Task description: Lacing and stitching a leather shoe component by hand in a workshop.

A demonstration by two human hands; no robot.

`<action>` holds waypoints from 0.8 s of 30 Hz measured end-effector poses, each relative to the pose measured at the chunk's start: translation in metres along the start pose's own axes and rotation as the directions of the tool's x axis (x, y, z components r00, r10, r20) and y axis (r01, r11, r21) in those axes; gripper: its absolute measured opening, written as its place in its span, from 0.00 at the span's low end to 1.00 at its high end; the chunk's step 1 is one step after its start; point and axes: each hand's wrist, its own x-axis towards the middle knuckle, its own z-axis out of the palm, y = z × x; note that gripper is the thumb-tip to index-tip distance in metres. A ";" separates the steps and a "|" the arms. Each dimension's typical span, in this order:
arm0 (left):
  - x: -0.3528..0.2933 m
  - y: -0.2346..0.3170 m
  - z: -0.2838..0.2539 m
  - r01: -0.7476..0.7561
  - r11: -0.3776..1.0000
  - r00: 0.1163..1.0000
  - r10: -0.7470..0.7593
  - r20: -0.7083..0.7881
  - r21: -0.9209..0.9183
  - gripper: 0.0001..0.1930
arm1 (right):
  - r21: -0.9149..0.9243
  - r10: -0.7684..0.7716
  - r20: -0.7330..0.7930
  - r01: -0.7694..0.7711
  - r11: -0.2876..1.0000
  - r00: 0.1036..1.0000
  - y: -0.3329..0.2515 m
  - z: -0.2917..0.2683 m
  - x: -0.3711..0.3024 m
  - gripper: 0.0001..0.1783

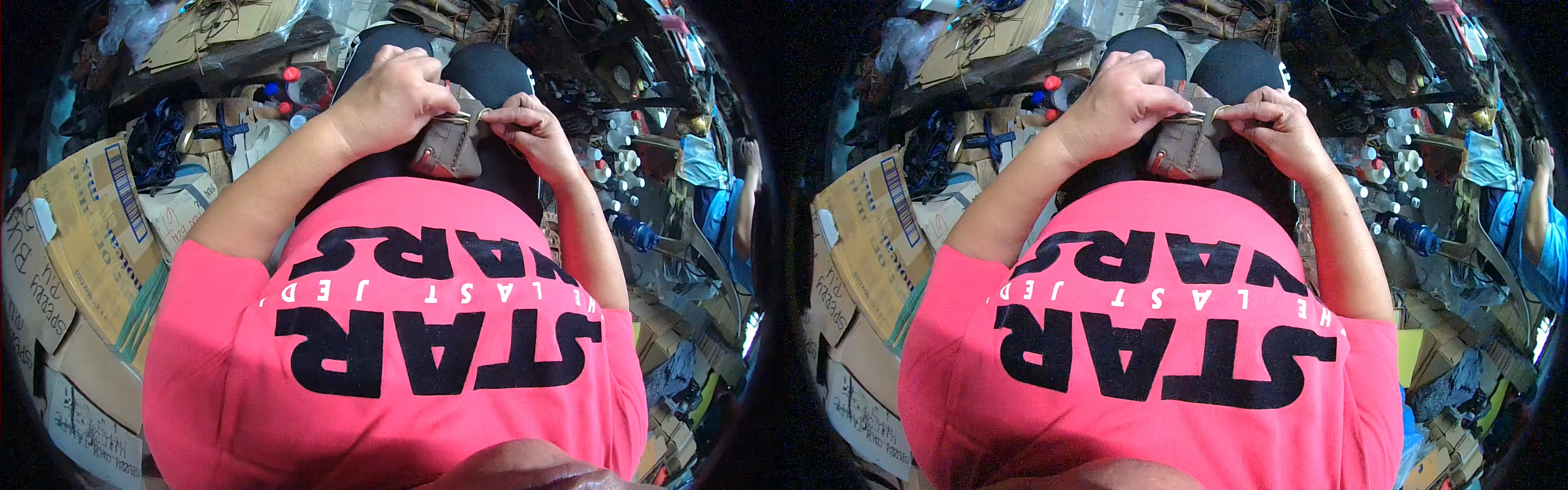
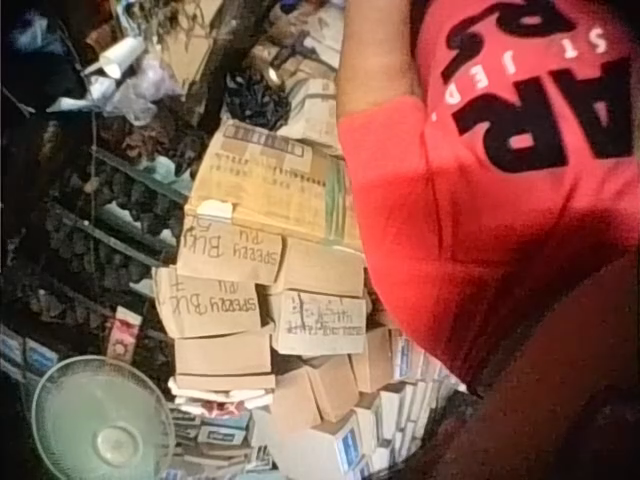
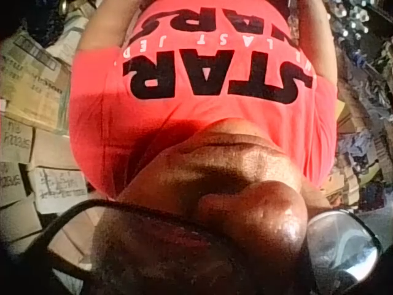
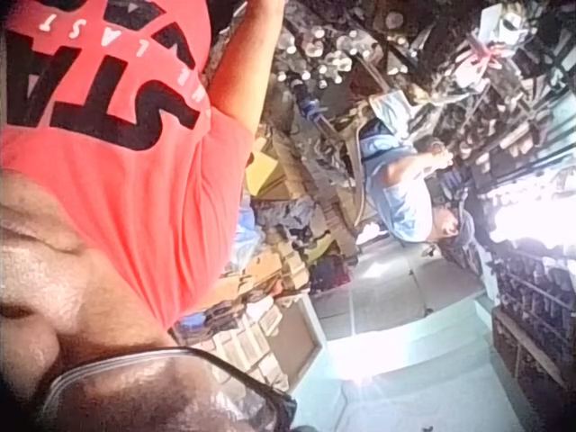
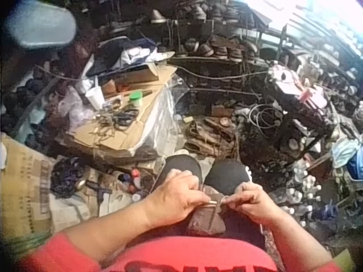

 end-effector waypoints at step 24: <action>0.001 -0.011 0.016 0.318 0.880 0.944 -0.258 0.208 -0.353 0.11 | -0.329 -0.067 -0.253 -0.020 0.944 0.965 -0.003 0.022 -0.009 0.13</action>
